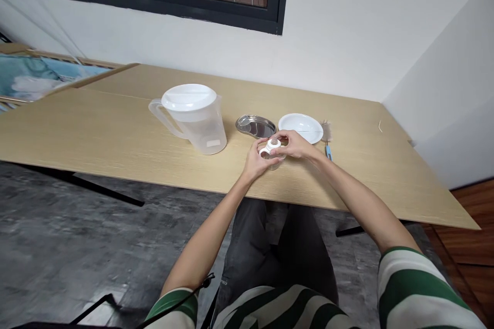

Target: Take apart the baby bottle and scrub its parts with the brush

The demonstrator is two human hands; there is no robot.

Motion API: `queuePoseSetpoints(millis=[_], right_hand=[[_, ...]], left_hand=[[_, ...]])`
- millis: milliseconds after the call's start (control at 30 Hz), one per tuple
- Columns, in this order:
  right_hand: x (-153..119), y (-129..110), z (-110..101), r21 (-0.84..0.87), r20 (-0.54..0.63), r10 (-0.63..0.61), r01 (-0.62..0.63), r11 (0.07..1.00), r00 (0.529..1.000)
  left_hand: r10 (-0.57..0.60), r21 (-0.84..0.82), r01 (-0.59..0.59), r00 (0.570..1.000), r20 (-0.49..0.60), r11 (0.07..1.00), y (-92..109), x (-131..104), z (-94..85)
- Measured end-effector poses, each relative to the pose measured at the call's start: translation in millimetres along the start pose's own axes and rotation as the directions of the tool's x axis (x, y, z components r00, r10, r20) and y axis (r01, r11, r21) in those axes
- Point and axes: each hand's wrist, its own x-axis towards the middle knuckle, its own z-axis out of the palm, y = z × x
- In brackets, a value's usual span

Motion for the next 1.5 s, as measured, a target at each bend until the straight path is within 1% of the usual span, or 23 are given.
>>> queuePoseSetpoints(millis=[133, 200, 267, 300, 367, 433, 500, 567, 600, 733, 867, 967, 1067, 1200, 1333, 1433, 1500], right_hand=[[-2, -9, 12, -0.108, -0.149, 0.092, -0.109, 0.988, 0.985], [-5, -10, 16, -0.141, -0.219, 0.132, -0.165, 0.976, 0.967], [-7, -8, 17, -0.151, -0.263, 0.146, -0.190, 0.970, 0.954], [-8, -6, 17, -0.147, -0.265, 0.137, -0.180, 0.973, 0.955], [-11, 2, 14, -0.101, -0.230, 0.091, -0.117, 0.988, 0.969], [-12, 12, 11, 0.015, -0.205, 0.037, -0.035, 0.999, 0.978], [-11, 25, 6, 0.145, -0.304, 0.036, 0.009, 0.989, 0.952], [-10, 39, 1, 0.160, -0.437, 0.042, 0.032, 0.987, 0.898], [-10, 46, -1, 0.155, -0.486, 0.043, 0.038, 0.987, 0.873], [-9, 65, -10, 0.113, -0.619, 0.018, 0.066, 0.991, 0.785], [-8, 72, -16, 0.052, -0.721, -0.020, 0.083, 0.995, 0.693], [-8, 74, -19, -0.004, -0.783, -0.078, 0.120, 0.993, 0.617], [-12, 78, -24, -0.072, -0.846, -0.125, 0.120, 0.990, 0.518], [-21, 90, -43, -0.122, -0.924, -0.128, 0.040, 0.992, 0.359], [-31, 106, -73, -0.142, -0.972, -0.125, -0.073, 0.987, 0.199], [-37, 118, -94, -0.135, -0.988, -0.120, -0.165, 0.977, 0.098], [-41, 125, -105, -0.117, -0.993, -0.109, -0.211, 0.970, 0.047]], left_hand=[[-0.038, -0.002, 0.038, 0.999, -0.017, 0.999, -2, 0, 1.5], [-0.030, 0.004, 0.030, 0.999, -0.021, 1.000, -4, 1, 1.7], [-0.017, 0.012, 0.018, 1.000, -0.025, 1.000, -5, 1, 1.9], [-0.016, 0.015, 0.016, 1.000, -0.022, 1.000, -4, 1, 2.0], [-0.030, 0.029, 0.030, 0.999, -0.027, 0.999, -1, 1, 2.5], [-0.052, 0.047, 0.054, 0.998, -0.046, 0.997, 4, 0, 3.3], [-0.068, 0.043, 0.071, 0.996, -0.064, 0.997, 10, -1, 4.3], [-0.083, 0.006, 0.083, 0.995, -0.057, 0.997, 14, -2, 5.2], [-0.090, -0.019, 0.089, 0.995, -0.053, 0.996, 15, -2, 5.5], [-0.110, -0.069, 0.105, 0.992, -0.067, 0.992, 14, -1, 5.1], [-0.126, -0.066, 0.122, 0.989, -0.071, 0.990, 12, 0, 3.9], [-0.086, -0.054, 0.081, 0.992, -0.096, 0.995, 11, 0, 3.9], [-0.001, -0.013, 0.000, 0.994, -0.114, 1.000, 9, 1, 4.0], [0.070, 0.035, -0.067, 0.994, -0.088, 0.997, 4, 2, 2.9], [0.092, 0.067, -0.089, 0.995, -0.047, 0.994, -2, 3, 1.2], [0.093, 0.077, -0.091, 0.995, -0.026, 0.993, -6, 4, 0.6], [0.085, 0.076, -0.083, 0.996, -0.022, 0.994, -7, 5, 0.4]])
